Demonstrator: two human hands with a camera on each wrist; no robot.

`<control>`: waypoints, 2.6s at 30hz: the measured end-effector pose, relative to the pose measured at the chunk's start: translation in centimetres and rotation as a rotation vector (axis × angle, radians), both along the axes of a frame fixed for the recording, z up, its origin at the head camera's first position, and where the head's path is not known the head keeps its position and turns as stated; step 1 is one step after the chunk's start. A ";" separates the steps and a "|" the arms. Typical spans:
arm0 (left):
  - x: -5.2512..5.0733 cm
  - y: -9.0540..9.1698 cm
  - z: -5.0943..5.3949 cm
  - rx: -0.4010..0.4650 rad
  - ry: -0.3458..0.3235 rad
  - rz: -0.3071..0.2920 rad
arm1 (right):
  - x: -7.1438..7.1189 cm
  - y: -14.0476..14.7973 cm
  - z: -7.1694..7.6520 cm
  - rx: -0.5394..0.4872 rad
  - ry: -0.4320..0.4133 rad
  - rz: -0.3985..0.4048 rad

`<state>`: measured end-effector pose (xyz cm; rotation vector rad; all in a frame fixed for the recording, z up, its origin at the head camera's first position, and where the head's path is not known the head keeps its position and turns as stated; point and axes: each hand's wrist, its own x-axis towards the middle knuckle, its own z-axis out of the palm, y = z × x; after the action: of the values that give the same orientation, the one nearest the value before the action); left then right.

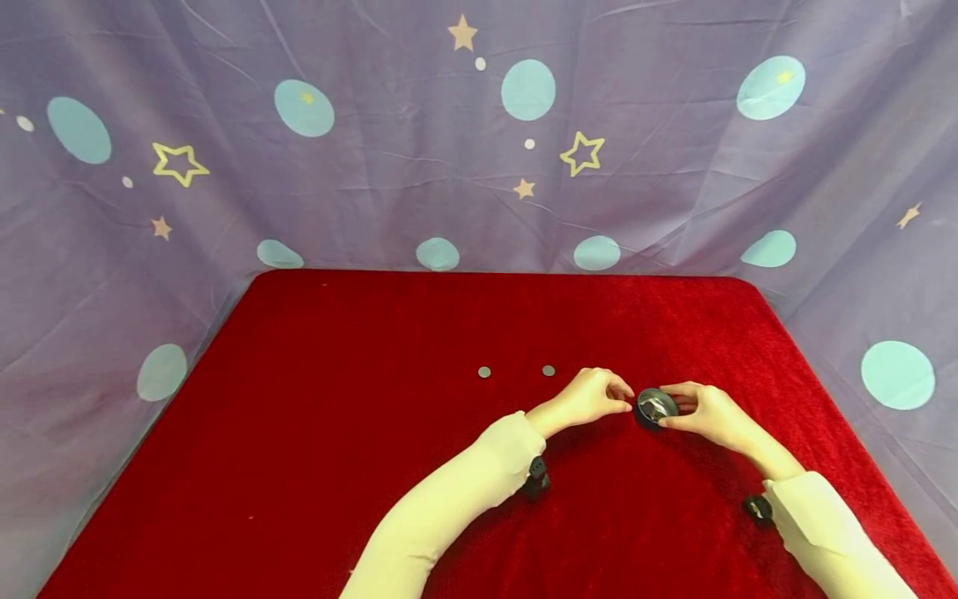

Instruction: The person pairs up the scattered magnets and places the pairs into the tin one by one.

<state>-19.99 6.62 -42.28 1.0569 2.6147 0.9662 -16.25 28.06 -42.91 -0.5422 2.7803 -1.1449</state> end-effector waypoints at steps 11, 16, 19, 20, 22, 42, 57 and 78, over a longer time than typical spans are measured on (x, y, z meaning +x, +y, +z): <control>0.5 -3.1 0.8 -0.026 0.050 -0.020 | -0.3 -1.1 1.2 0.112 0.117 -0.006; 0.5 -4.8 1.1 -0.022 0.052 -0.006 | -0.6 -2.0 1.7 0.109 0.142 0.006; 0.5 -5.7 1.2 -0.012 0.046 0.006 | -0.9 -2.6 1.9 0.112 0.148 0.021; 0.5 -6.0 1.2 -0.009 0.042 0.011 | -1.0 -2.8 1.9 0.114 0.154 0.026; 0.5 -6.7 1.2 0.001 0.036 0.019 | -1.2 -3.3 2.0 0.111 0.166 0.037; 0.0 -13.1 1.5 0.010 0.092 0.102 | -3.3 -7.4 2.2 0.057 0.204 0.140; -0.8 -16.4 0.8 -0.029 0.137 0.155 | -5.1 -9.7 1.9 0.035 0.126 0.168; -2.4 -18.1 -0.9 -0.023 0.072 0.219 | -7.5 -12.1 0.3 0.039 0.040 0.172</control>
<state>-22.40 -11.47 -43.13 0.8272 2.8402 0.9535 -23.73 15.92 -42.57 -0.7901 2.7186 -1.0523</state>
